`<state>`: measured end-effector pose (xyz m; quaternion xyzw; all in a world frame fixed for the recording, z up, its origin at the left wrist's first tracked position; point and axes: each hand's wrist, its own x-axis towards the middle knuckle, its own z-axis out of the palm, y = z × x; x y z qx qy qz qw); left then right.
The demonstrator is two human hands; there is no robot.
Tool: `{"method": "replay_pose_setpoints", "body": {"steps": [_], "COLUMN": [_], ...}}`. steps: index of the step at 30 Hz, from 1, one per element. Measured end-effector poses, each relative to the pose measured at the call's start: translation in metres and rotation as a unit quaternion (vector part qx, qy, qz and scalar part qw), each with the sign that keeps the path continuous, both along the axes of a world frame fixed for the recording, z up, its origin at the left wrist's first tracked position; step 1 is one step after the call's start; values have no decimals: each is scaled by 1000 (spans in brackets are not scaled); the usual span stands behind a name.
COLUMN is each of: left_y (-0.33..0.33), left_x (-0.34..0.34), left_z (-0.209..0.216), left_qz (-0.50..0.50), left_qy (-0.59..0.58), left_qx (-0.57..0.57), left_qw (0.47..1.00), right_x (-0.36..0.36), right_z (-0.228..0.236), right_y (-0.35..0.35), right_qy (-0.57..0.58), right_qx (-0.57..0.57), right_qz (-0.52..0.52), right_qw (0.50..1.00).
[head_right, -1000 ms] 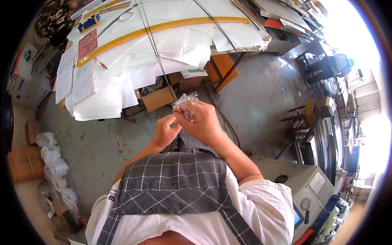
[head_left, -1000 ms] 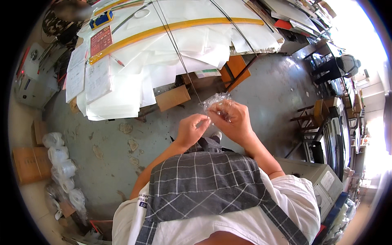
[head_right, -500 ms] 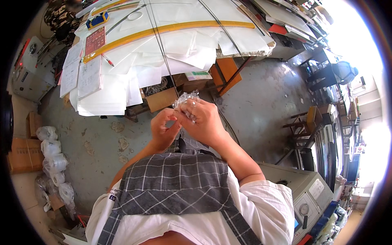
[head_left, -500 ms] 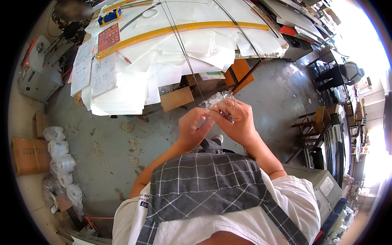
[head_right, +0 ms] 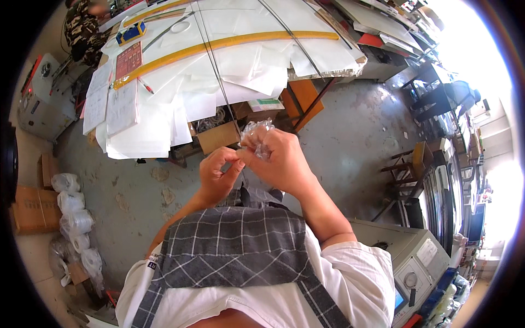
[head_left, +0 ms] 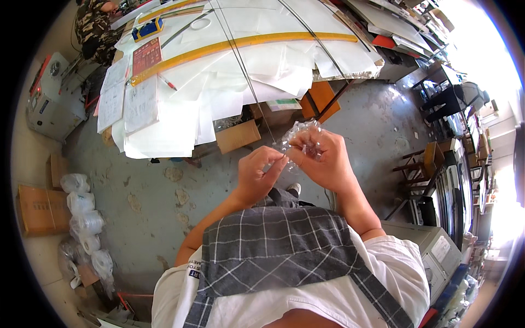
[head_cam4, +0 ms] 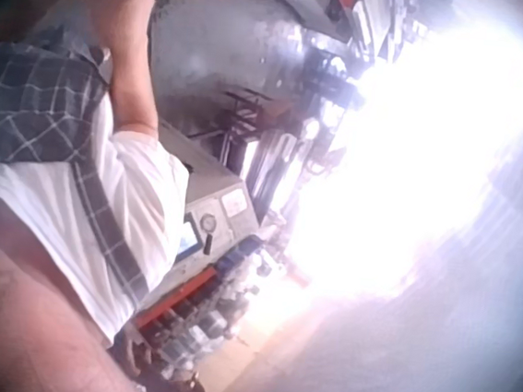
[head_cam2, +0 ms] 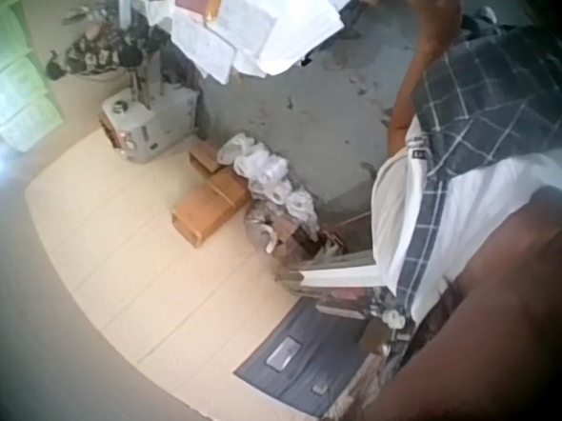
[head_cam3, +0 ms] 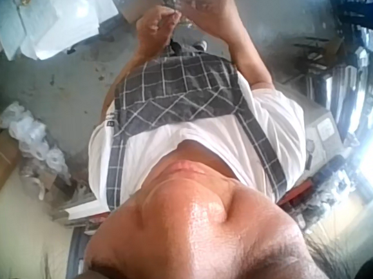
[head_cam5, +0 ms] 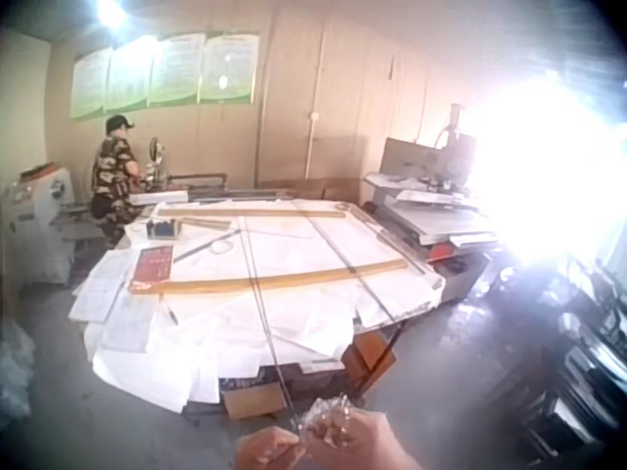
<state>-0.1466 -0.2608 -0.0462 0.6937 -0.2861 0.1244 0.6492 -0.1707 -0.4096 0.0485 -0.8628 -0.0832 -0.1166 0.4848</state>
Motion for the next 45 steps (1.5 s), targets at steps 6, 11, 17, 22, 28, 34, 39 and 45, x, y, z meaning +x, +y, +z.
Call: {"method": "replay_pose_setpoints", "body": {"steps": [6, 11, 17, 22, 28, 34, 39, 45], "left_y": [-3, -1, 3, 7, 1, -5, -5, -5], "left_x": [-2, 0, -2, 0, -2, -1, 1, 2], "left_z": [2, 4, 0, 3, 6, 8, 7, 5], "left_qz": [15, -8, -51, -48, -50, -42, -40, -50], "left_qy": [11, 0, 59, 50, 50, 57, 55, 57], "left_qx": [-4, 11, -17, 22, 28, 42, 46, 47], "left_qw": [1000, 1000, 997, 997, 997, 997, 997, 996], "right_x": [2, 4, 0, 1, 5, 9, 9, 15], "right_z": [-6, -13, 4, 0, 7, 17, 21, 19], "right_y": [-4, -11, -17, -13, -20, -24, -21, -21], "right_qy": [-79, -137, -100, -57, -110, -83, -61, -64], "right_qx": [-73, -94, 23, -48, -142, -196, -192, -224], "right_qz": [46, 66, -4, 50, 96, 118, 121, 115], "right_qw": [993, 984, 995, 996, 979, 970, 972, 966]}}
